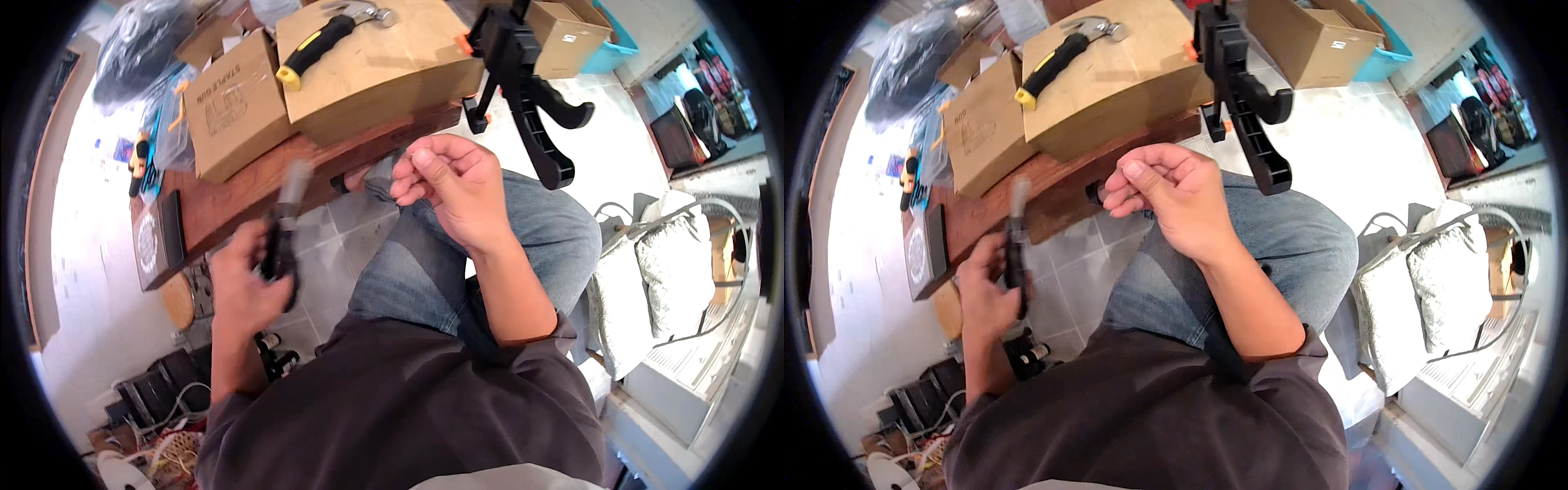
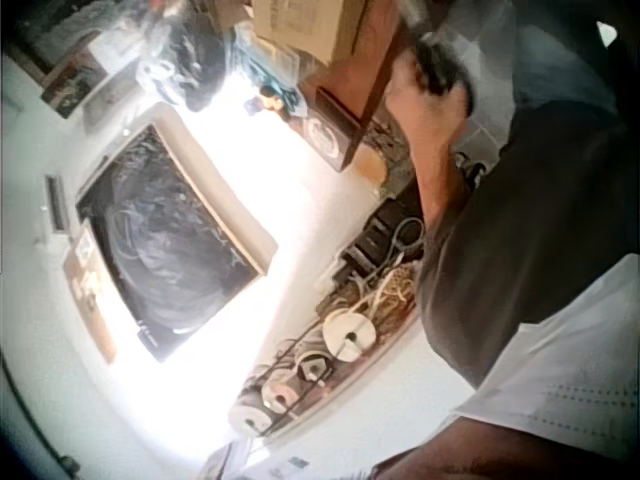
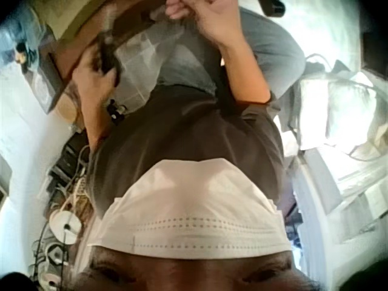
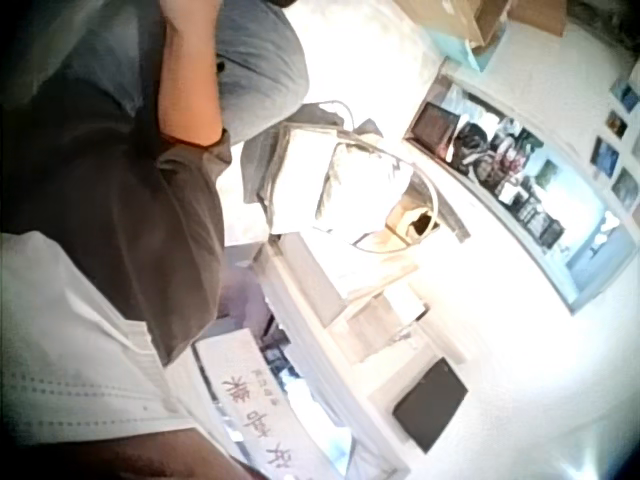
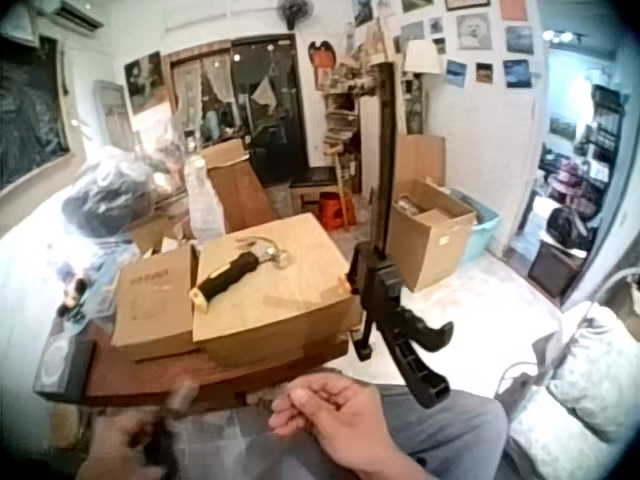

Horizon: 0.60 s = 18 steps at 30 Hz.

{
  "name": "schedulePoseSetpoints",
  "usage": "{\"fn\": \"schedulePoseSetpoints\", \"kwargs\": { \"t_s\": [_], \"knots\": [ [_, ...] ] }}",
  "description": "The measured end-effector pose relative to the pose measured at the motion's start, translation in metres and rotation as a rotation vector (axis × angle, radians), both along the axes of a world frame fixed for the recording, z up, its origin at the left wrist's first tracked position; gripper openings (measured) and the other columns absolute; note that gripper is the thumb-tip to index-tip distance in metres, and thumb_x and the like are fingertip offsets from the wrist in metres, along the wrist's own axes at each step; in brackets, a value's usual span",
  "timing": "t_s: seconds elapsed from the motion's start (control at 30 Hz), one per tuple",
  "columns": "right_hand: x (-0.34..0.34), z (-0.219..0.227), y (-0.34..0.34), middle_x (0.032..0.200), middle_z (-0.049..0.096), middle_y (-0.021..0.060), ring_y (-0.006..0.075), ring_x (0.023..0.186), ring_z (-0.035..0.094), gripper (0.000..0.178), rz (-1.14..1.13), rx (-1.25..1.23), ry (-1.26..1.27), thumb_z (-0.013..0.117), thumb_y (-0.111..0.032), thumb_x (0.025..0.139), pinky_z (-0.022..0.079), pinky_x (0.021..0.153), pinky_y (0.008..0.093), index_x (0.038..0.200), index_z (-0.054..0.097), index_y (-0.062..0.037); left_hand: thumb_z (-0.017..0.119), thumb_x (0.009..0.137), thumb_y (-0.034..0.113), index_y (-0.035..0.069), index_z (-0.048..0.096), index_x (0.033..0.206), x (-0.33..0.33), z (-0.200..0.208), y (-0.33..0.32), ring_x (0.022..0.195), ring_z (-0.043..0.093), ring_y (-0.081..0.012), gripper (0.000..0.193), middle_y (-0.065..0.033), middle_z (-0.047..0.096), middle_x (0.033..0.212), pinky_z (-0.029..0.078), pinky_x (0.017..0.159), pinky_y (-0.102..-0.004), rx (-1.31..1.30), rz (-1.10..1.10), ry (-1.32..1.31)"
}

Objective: The person sands the edge of a piece of wood by hand using a piece of sandpaper, after having secured the wood to a table with a clamp.

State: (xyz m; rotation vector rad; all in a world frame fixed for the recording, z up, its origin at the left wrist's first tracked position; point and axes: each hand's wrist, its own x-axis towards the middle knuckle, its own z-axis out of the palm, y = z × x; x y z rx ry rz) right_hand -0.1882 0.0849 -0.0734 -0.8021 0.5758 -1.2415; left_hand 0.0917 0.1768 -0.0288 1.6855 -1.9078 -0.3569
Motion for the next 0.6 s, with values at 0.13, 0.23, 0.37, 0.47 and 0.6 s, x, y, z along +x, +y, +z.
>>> {"fn": "schedulePoseSetpoints", "kwargs": {
  "t_s": [0.13, 0.23, 0.37, 0.47, 0.6],
  "knots": [
    [-0.009, 0.005, 0.005, 0.087, 0.072, 0.0158, 0.0218, 0.071, 0.073, 0.016, 0.007, -0.04, 0.01, 0.063, -0.011, 0.103, 0.061, 0.061, 0.0306, 0.102, 0.066, 0.0053, 0.079, 0.064, 0.01, -0.001, 0.064, 0.108, -0.049, 0.021, -0.018, 0.065, 0.064, -0.0262, 0.048, -0.0133, 0.064, 0.077, 0.052, 0.064, -0.0342, 0.088, -0.175, 0.01],
    [-0.012, 0.006, 0.008, 0.084, 0.072, 0.0165, 0.0224, 0.07, 0.073, 0.016, -0.012, -0.078, 0.039, 0.064, -0.011, 0.102, 0.061, 0.059, 0.0315, 0.102, 0.065, 0.0057, 0.081, 0.064, 0.013, -0.001, 0.064, 0.105, -0.058, 0.024, -0.021, 0.064, 0.064, -0.0267, 0.047, -0.013, 0.065, 0.077, 0.052, 0.062, -0.0353, 0.134, -0.213, 0.03],
    [-0.017, 0.006, 0.009, 0.081, 0.071, 0.0168, 0.023, 0.067, 0.072, 0.017, -0.017, -0.084, 0.051, 0.064, -0.011, 0.102, 0.06, 0.056, 0.0323, 0.101, 0.065, 0.0061, 0.081, 0.064, 0.013, -0.001, 0.064, 0.105, -0.061, 0.025, -0.023, 0.065, 0.066, -0.0275, 0.046, -0.0141, 0.066, 0.078, 0.053, 0.061, -0.0356, 0.112, -0.249, -0.006],
    [-0.022, 0.005, 0.01, 0.082, 0.072, 0.0148, 0.0205, 0.067, 0.072, 0.017, 0.036, -0.069, -0.034, 0.065, -0.011, 0.102, 0.06, 0.058, 0.0301, 0.101, 0.066, 0.0064, 0.081, 0.064, 0.014, -0.001, 0.064, 0.104, -0.064, 0.025, -0.024, 0.065, 0.066, -0.0277, 0.046, -0.0145, 0.066, 0.078, 0.053, 0.061, -0.0357, 0.122, -0.265, -0.012],
    [-0.023, 0.005, 0.011, 0.077, 0.071, 0.0151, 0.0203, 0.06, 0.069, 0.016, 0.04, -0.064, -0.011, 0.065, -0.011, 0.102, 0.057, 0.05, 0.03, 0.101, 0.066, 0.0054, 0.081, 0.064, 0.013, 0.0, 0.064, 0.104, -0.064, 0.023, -0.024, 0.064, 0.066, -0.0279, 0.045, -0.0145, 0.066, 0.077, 0.052, 0.061, -0.0355, 0.139, -0.285, 0.004]
  ]
}}
